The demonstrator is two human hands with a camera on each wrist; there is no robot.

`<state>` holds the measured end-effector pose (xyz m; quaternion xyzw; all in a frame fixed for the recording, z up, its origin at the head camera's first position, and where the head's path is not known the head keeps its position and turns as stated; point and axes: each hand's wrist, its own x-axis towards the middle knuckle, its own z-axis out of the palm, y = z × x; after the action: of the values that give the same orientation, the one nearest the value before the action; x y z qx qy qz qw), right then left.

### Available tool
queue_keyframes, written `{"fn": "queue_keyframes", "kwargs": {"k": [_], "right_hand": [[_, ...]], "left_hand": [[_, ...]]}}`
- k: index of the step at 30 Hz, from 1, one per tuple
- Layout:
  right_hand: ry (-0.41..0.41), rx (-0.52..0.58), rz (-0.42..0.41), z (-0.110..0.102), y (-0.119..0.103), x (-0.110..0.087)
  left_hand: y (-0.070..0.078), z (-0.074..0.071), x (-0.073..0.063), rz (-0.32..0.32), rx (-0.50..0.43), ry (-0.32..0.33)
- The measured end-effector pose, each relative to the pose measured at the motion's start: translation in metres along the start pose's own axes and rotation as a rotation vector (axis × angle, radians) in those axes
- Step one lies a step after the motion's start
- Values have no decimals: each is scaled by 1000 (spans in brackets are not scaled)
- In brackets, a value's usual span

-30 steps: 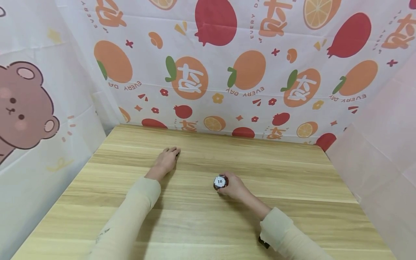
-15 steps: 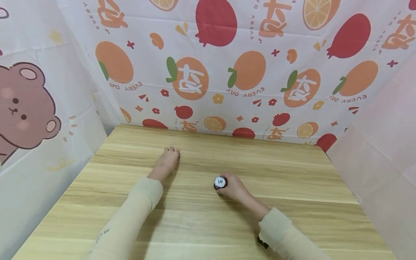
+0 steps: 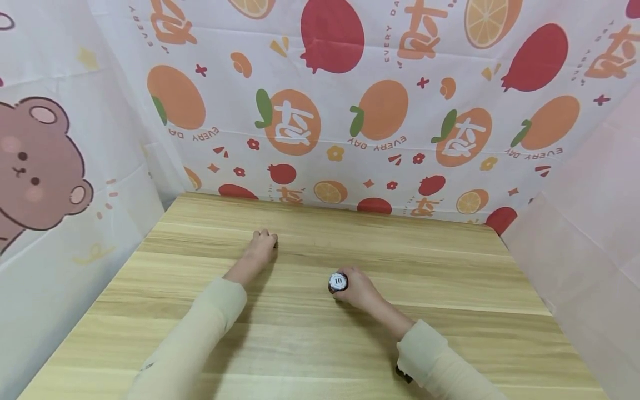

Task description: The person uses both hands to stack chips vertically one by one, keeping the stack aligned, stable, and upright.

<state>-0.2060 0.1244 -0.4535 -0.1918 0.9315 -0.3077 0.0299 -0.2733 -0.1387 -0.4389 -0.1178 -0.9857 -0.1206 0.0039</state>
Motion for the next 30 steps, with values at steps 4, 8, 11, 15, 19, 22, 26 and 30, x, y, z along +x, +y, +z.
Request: {"fn": "queue_keyframes", "kwargs": {"k": [4,8,11,15,19,22,26,30], "right_hand": [[-1,3,-1,1,0,1],[3,0,-1,2,1,1],[9,-2,-8,2,2,1],[-1,1,-5,2,2,0],[-8,1,-3,1,2,0],[-4,-1,-6,1,1,0],[0,-4,-12,1,2,-1],[3,-8,-12,2,2,-1]], "left_hand": [[-3,-2,-1,8,-39,-19],[-1,-4,-4,29,-49,-35],[1,-5,-5,57,-51,-30],[5,-3,-7,105,-21,14],[10,-1,-7,111,-5,29],[13,-1,-8,104,-16,20],[16,0,-8,101,-40,23],[19,0,-9,133,-40,38]]}}
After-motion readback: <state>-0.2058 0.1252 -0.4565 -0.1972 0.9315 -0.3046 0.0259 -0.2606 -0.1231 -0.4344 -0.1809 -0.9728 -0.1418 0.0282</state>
